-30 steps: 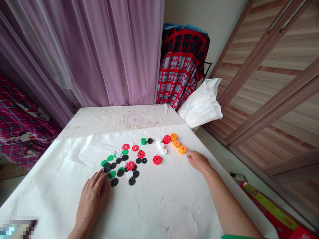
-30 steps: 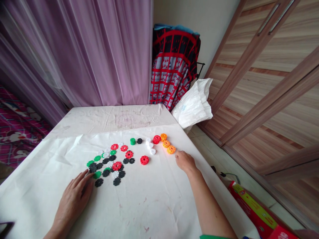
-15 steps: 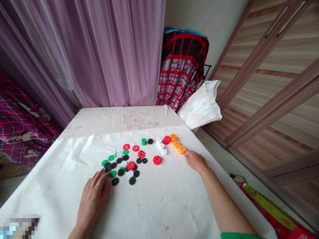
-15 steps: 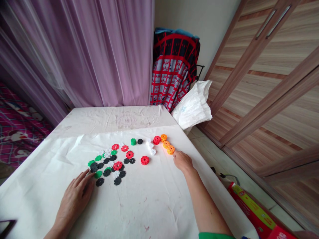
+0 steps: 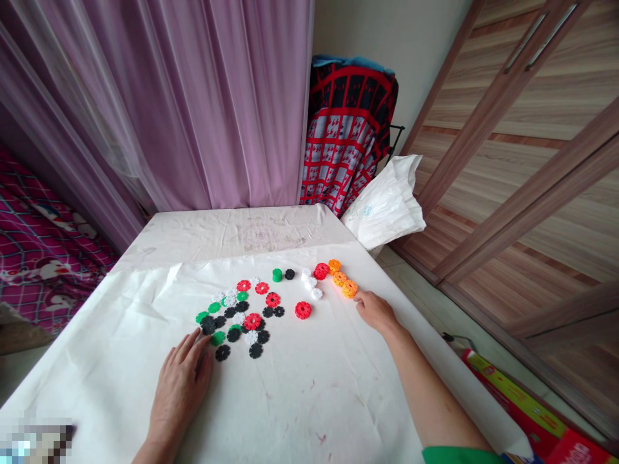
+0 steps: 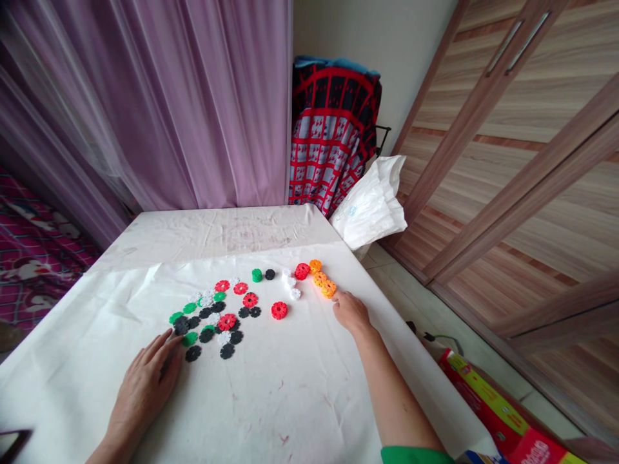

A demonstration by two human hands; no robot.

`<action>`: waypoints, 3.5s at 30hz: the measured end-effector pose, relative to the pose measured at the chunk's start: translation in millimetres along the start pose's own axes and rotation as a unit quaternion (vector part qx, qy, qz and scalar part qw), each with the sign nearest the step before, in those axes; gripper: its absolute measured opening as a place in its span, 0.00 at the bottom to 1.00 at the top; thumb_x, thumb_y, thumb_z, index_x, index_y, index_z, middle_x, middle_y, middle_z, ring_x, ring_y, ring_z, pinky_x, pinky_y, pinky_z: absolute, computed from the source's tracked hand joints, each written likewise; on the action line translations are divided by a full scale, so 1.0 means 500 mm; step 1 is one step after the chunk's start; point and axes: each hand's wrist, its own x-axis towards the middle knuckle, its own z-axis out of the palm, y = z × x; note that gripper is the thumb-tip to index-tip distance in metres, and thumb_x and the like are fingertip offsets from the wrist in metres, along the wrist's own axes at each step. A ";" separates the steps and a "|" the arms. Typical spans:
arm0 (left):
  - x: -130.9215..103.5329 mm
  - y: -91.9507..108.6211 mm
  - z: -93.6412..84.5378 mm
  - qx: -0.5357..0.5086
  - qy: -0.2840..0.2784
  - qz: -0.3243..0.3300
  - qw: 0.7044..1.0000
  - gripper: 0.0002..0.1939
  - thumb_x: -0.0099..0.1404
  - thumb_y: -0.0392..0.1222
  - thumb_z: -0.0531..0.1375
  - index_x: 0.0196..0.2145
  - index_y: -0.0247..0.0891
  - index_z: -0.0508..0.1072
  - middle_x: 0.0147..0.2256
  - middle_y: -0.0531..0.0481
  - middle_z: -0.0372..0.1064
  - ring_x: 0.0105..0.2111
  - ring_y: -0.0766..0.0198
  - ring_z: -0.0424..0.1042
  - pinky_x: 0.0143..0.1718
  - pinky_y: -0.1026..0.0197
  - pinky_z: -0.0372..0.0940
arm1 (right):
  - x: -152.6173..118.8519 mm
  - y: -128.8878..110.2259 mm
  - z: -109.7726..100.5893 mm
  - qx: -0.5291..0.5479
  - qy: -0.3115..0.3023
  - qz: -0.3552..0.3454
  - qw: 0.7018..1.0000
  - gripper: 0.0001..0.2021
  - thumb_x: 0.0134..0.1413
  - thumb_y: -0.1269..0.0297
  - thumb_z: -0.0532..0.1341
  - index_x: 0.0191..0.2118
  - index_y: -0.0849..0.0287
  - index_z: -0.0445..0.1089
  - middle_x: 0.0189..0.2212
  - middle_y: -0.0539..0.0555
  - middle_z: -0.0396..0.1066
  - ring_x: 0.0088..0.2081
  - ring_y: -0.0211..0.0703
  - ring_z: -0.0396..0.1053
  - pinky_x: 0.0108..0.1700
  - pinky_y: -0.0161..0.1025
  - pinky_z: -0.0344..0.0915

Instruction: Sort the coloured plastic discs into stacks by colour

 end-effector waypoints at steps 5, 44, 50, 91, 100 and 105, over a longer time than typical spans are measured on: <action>0.003 0.014 -0.010 -0.014 -0.006 -0.001 1.000 0.20 0.69 0.49 0.49 0.49 0.39 0.75 0.55 0.40 0.71 0.56 0.48 0.69 0.57 0.43 0.62 | -0.018 0.005 0.045 0.024 0.062 0.012 0.998 0.14 0.58 0.72 0.53 0.43 0.56 0.73 0.45 0.54 0.75 0.42 0.43 0.72 0.41 0.35 0.60; 0.011 0.155 -0.009 0.038 -0.036 -0.037 0.998 0.23 0.70 0.46 0.49 0.59 0.44 0.70 0.64 0.39 0.60 0.64 0.44 0.57 0.62 0.37 0.54 | -0.113 -0.157 0.133 0.091 0.149 -0.231 0.957 0.13 0.57 0.73 0.52 0.38 0.55 0.73 0.39 0.53 0.75 0.41 0.42 0.71 0.42 0.35 0.60; 0.004 0.196 0.020 0.011 -0.103 0.111 0.988 0.31 0.65 0.64 0.51 0.63 0.55 0.64 0.68 0.43 0.52 0.67 0.42 0.50 0.64 0.36 0.48 | -0.105 -0.144 0.152 0.136 0.169 -0.263 0.940 0.12 0.57 0.72 0.52 0.37 0.54 0.73 0.37 0.53 0.75 0.39 0.43 0.72 0.41 0.35 0.62; 0.195 0.019 -0.008 -0.621 0.250 -0.423 0.611 0.07 0.65 0.44 0.58 0.39 0.41 0.73 0.59 0.46 0.65 0.57 0.53 0.68 0.61 0.40 0.60 | -0.078 -0.432 0.064 0.183 0.025 -0.283 0.941 0.21 0.47 0.69 0.63 0.51 0.58 0.66 0.47 0.57 0.73 0.50 0.48 0.69 0.55 0.44 0.61; 0.202 0.023 -0.011 -0.624 0.245 -0.427 0.607 0.06 0.64 0.43 0.60 0.38 0.40 0.73 0.59 0.45 0.65 0.58 0.53 0.67 0.62 0.39 0.58 | -0.046 -0.226 0.010 0.182 0.064 -0.178 0.965 0.24 0.44 0.70 0.64 0.51 0.56 0.66 0.42 0.53 0.74 0.45 0.44 0.72 0.49 0.40 0.66; 0.202 0.023 -0.014 -0.625 0.247 -0.429 0.603 0.06 0.64 0.42 0.60 0.38 0.41 0.73 0.60 0.46 0.65 0.58 0.53 0.67 0.62 0.40 0.59 | -0.056 -0.233 0.038 0.143 0.056 -0.180 0.972 0.24 0.44 0.72 0.61 0.51 0.57 0.66 0.42 0.54 0.74 0.45 0.45 0.72 0.49 0.41 0.66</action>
